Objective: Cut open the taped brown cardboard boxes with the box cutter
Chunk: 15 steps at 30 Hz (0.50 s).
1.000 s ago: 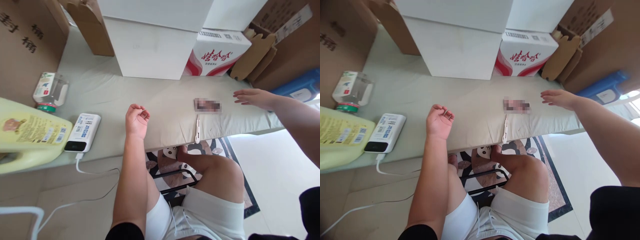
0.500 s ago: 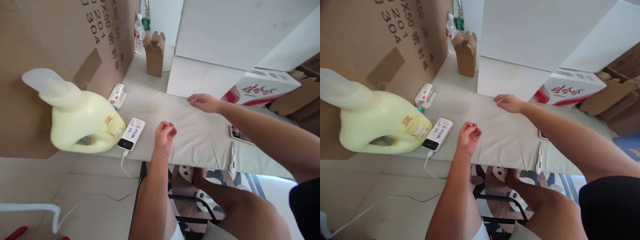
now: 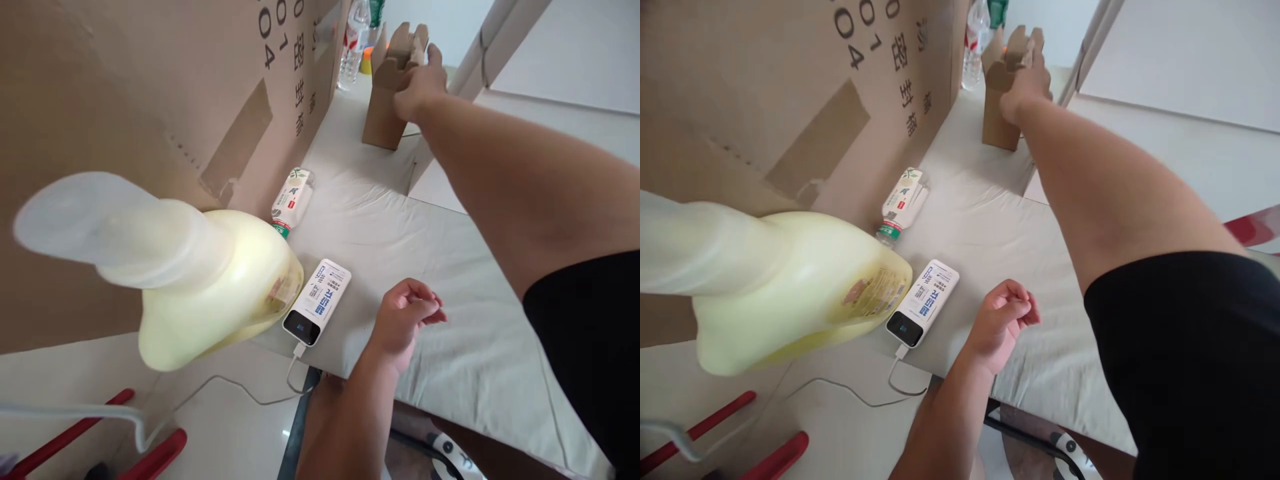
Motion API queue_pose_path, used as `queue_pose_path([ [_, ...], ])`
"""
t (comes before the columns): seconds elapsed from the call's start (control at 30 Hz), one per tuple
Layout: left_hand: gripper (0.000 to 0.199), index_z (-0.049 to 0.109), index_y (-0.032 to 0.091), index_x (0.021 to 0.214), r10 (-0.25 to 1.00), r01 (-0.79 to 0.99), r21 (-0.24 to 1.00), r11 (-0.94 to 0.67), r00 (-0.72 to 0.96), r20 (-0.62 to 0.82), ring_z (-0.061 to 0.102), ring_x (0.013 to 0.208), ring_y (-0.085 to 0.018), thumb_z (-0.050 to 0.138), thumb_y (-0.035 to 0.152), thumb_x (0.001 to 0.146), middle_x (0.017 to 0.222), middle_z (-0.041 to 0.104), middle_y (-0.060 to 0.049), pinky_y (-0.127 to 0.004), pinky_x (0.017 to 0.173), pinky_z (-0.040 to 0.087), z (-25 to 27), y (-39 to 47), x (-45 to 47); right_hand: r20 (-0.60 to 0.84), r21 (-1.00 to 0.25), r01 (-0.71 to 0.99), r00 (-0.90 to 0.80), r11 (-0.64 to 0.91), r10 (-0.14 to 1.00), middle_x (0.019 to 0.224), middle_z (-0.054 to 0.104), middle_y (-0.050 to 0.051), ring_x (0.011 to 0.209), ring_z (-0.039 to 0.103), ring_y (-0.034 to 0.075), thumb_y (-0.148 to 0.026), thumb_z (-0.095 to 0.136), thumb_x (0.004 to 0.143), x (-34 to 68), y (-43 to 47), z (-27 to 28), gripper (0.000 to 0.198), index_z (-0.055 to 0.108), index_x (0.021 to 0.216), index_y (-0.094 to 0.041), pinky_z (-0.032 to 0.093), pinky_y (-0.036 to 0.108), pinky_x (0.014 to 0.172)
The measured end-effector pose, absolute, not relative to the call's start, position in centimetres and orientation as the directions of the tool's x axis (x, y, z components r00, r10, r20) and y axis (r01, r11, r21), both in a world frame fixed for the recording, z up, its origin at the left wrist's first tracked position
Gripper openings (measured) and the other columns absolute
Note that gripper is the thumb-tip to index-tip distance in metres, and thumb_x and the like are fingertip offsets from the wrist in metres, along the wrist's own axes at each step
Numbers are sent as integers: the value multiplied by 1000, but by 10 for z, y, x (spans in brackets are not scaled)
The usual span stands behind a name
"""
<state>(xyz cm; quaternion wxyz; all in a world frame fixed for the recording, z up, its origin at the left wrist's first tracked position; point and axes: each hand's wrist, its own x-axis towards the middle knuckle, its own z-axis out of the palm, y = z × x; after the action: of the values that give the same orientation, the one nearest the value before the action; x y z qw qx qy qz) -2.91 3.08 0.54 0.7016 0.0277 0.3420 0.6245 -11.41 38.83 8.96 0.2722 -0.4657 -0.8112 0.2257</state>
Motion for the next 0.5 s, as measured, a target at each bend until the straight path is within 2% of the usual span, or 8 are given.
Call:
queue_pose_path([
  [0.07,25,55,18,69,896,-872,436,222,5,-445,57,61,-12,73,26,54,71,60,0,-33,75,44,4,36,-28,181,-602,724,-288,337,940,141,56,-6,133,49,28,-39,80,71,-112,398,94,79,42,141,-46,37,47,125],
  [0.1,25,55,18,70,897,-874,431,226,14,-441,57,61,-12,73,26,55,72,60,0,-33,76,44,4,37,-26,181,-573,748,-282,334,942,137,59,-6,133,49,27,-41,81,72,-110,396,96,73,47,137,-45,36,47,126],
  [0.17,24,55,18,72,902,-865,444,234,23,-431,58,62,-12,71,29,58,73,60,-1,-33,76,44,5,39,-21,202,-514,764,-335,391,920,134,61,1,133,50,27,-42,72,83,-106,382,99,54,53,133,-32,34,51,126],
  [0.23,23,56,18,74,907,-855,462,235,22,-421,58,63,-13,69,32,61,75,61,-1,-33,76,43,6,38,-16,227,-466,753,-405,464,885,135,59,8,134,50,25,-33,58,94,-101,357,100,33,58,123,-17,35,50,126],
  [0.3,23,56,19,76,908,-848,486,210,-15,-418,58,64,-14,66,35,64,75,60,-2,-33,76,42,7,36,-10,252,-431,711,-496,556,831,137,57,7,135,50,22,-23,52,96,-93,326,101,18,63,107,-15,35,43,127],
  [0.4,17,57,20,79,882,-712,700,63,-288,-373,58,77,-18,59,37,75,79,59,-3,-33,80,40,6,30,-5,278,-383,640,-608,666,744,139,57,2,132,53,20,-16,58,88,-67,278,102,10,65,92,-20,38,38,126],
  [0.47,13,61,21,84,798,-398,916,-50,-567,-203,56,97,-20,61,33,80,91,59,-4,-33,94,37,5,27,-3,305,-378,605,-634,701,711,139,57,1,131,55,20,-12,60,83,-37,247,100,16,66,95,-21,43,36,122],
  [0.5,14,61,22,89,745,-287,955,-77,-653,-137,54,102,-21,62,32,80,95,58,-5,-34,98,35,4,25,-3,328,-396,586,-630,708,704,138,58,1,129,56,20,-12,61,82,-18,232,99,20,65,98,-23,47,37,118],
])
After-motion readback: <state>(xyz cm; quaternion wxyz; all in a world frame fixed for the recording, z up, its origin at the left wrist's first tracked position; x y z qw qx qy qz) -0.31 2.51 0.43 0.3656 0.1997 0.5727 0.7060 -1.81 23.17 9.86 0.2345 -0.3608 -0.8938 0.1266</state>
